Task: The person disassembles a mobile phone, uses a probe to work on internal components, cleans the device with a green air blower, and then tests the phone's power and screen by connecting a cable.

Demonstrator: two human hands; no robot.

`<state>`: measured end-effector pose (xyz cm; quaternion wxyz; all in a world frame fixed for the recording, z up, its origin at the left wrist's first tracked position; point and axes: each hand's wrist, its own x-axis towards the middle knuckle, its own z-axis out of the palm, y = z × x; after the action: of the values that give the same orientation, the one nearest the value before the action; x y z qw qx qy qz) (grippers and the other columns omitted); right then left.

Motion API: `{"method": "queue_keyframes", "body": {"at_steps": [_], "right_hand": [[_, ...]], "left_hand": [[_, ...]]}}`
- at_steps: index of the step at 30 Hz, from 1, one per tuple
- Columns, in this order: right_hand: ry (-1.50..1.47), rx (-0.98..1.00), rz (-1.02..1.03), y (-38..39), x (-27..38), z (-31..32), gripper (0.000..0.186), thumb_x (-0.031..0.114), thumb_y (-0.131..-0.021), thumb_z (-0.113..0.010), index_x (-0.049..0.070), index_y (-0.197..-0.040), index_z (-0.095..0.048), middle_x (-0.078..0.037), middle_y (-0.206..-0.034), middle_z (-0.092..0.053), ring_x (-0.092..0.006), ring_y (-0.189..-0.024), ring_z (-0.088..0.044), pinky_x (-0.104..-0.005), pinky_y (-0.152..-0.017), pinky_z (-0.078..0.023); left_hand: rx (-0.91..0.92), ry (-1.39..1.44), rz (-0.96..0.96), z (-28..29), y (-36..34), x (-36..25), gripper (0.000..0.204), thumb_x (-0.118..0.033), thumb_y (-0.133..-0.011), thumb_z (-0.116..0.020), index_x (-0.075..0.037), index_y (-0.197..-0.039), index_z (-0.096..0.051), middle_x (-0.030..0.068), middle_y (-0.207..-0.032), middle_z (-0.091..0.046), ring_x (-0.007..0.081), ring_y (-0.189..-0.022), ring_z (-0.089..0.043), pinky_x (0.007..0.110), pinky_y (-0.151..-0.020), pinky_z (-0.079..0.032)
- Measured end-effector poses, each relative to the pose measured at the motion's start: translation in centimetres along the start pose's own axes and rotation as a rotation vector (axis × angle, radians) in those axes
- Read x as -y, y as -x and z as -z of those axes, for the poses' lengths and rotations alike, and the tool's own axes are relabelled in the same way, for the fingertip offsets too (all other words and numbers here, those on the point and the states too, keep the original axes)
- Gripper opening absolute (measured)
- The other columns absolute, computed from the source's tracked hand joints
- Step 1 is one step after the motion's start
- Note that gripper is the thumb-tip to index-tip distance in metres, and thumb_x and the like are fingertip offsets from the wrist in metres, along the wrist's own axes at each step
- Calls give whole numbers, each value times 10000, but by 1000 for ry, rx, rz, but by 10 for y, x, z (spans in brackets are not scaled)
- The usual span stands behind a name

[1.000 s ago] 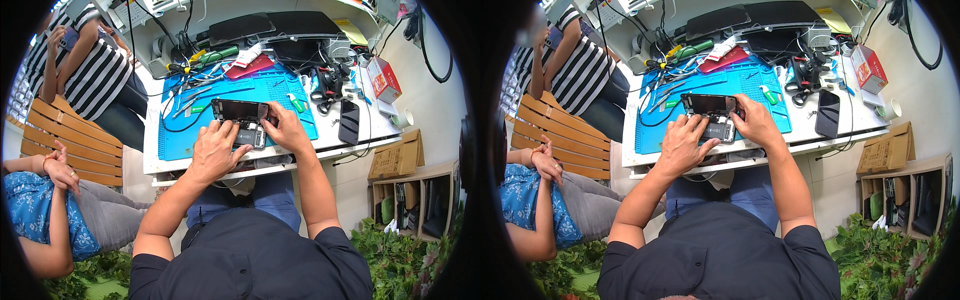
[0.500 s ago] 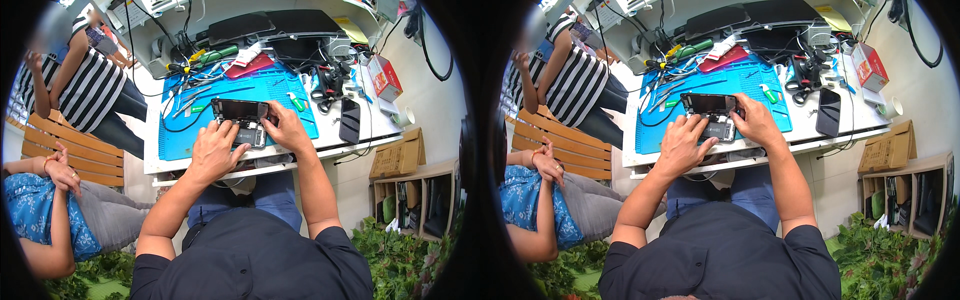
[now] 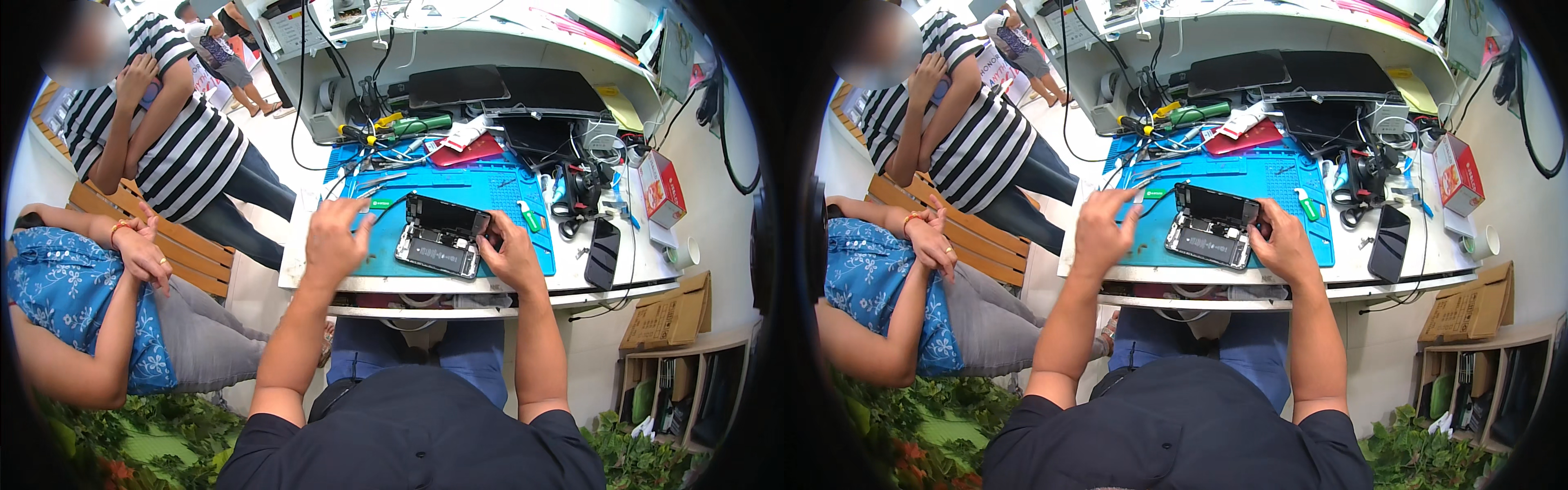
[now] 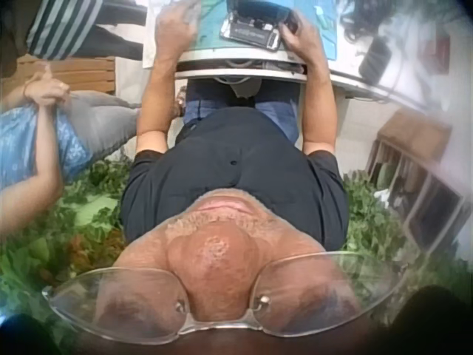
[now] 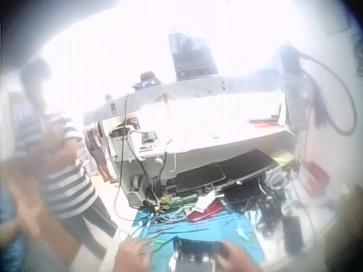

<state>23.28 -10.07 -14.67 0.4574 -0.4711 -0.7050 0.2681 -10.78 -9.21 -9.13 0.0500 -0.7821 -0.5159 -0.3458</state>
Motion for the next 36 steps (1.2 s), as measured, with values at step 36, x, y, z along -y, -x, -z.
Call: {"method": "queue_keyframes", "body": {"at_steps": [36], "right_hand": [[-69,3,-14,-2,-12,-3,419,5,-909,-710,-23,-1326,-677,-82,-826,-693,-141,-719,-566,-317,-697,-486]], "left_hand": [[635,14,106,-8,-142,-65,819,-237,-1029,-645,-55,-1758,-319,316,-1368,-741,466,-1295,-707,540,-1127,-547]]}}
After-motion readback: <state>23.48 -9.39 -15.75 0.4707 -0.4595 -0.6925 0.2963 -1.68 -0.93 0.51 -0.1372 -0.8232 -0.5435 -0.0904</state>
